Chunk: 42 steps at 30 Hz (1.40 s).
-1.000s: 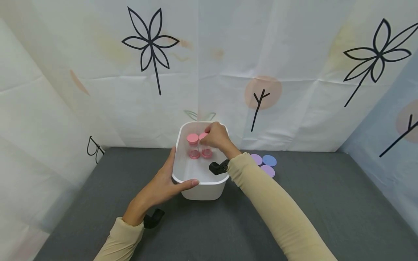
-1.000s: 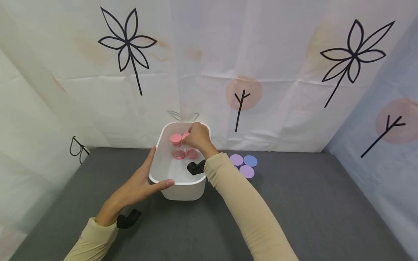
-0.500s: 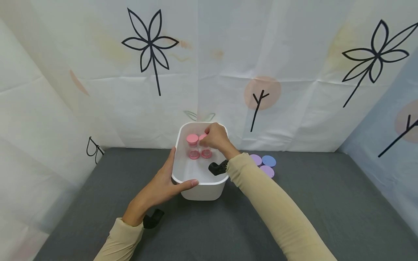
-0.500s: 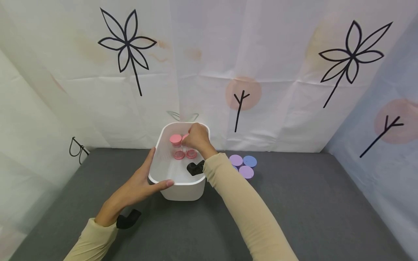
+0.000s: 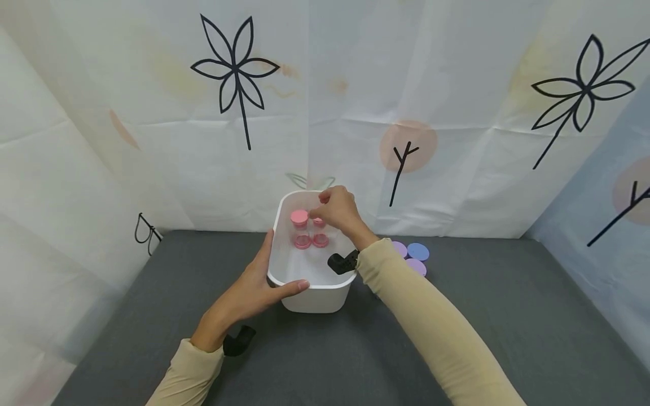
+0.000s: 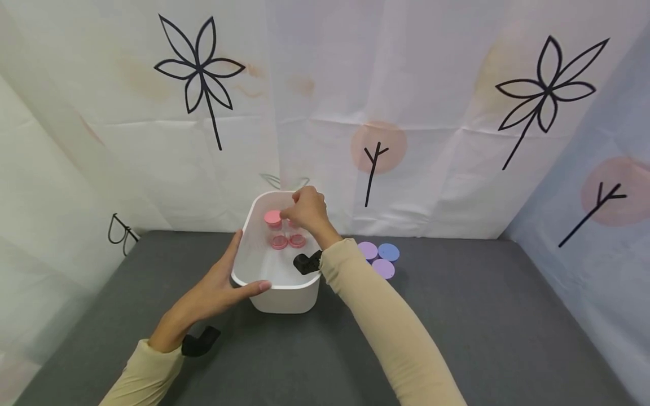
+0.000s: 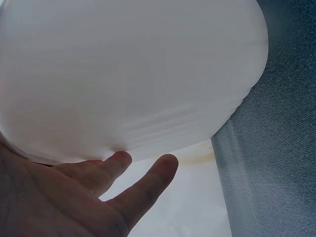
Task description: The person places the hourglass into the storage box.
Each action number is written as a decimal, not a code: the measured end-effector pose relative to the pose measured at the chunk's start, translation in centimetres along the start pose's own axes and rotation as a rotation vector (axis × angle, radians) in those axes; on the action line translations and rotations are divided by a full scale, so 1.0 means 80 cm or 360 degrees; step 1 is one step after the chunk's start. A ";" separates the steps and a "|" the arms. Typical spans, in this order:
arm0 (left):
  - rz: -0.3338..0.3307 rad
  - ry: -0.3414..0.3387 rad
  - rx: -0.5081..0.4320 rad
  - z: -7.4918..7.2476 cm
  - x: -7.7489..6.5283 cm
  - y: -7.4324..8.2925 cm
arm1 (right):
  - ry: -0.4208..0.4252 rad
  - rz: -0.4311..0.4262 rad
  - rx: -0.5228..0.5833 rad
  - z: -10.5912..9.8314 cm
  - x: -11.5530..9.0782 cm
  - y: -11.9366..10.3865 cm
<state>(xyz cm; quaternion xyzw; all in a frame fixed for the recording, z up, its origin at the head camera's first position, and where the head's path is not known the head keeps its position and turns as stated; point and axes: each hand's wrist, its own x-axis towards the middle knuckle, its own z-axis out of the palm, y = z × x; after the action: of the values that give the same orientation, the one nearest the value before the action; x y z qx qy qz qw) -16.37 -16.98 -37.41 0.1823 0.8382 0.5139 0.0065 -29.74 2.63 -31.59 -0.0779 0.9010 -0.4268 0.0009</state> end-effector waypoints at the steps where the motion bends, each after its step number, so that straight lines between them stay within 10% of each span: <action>1: -0.0003 0.0001 -0.0003 0.000 0.000 0.000 | -0.0010 -0.0012 0.0038 -0.004 -0.002 -0.002; 15: 0.0014 0.0011 -0.0019 -0.001 -0.003 0.001 | -0.0081 -0.0201 0.0378 -0.059 -0.046 0.001; 42: 0.0033 0.0029 0.0020 0.001 -0.001 0.001 | 0.0072 -0.0288 0.0653 -0.136 -0.157 0.093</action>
<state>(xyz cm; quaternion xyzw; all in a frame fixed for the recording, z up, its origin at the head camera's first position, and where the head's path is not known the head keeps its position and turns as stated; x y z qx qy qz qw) -16.27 -16.93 -37.40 0.1862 0.8396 0.5103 -0.0078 -19.08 17.40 -31.24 -0.1471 0.7845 -0.6010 -0.0417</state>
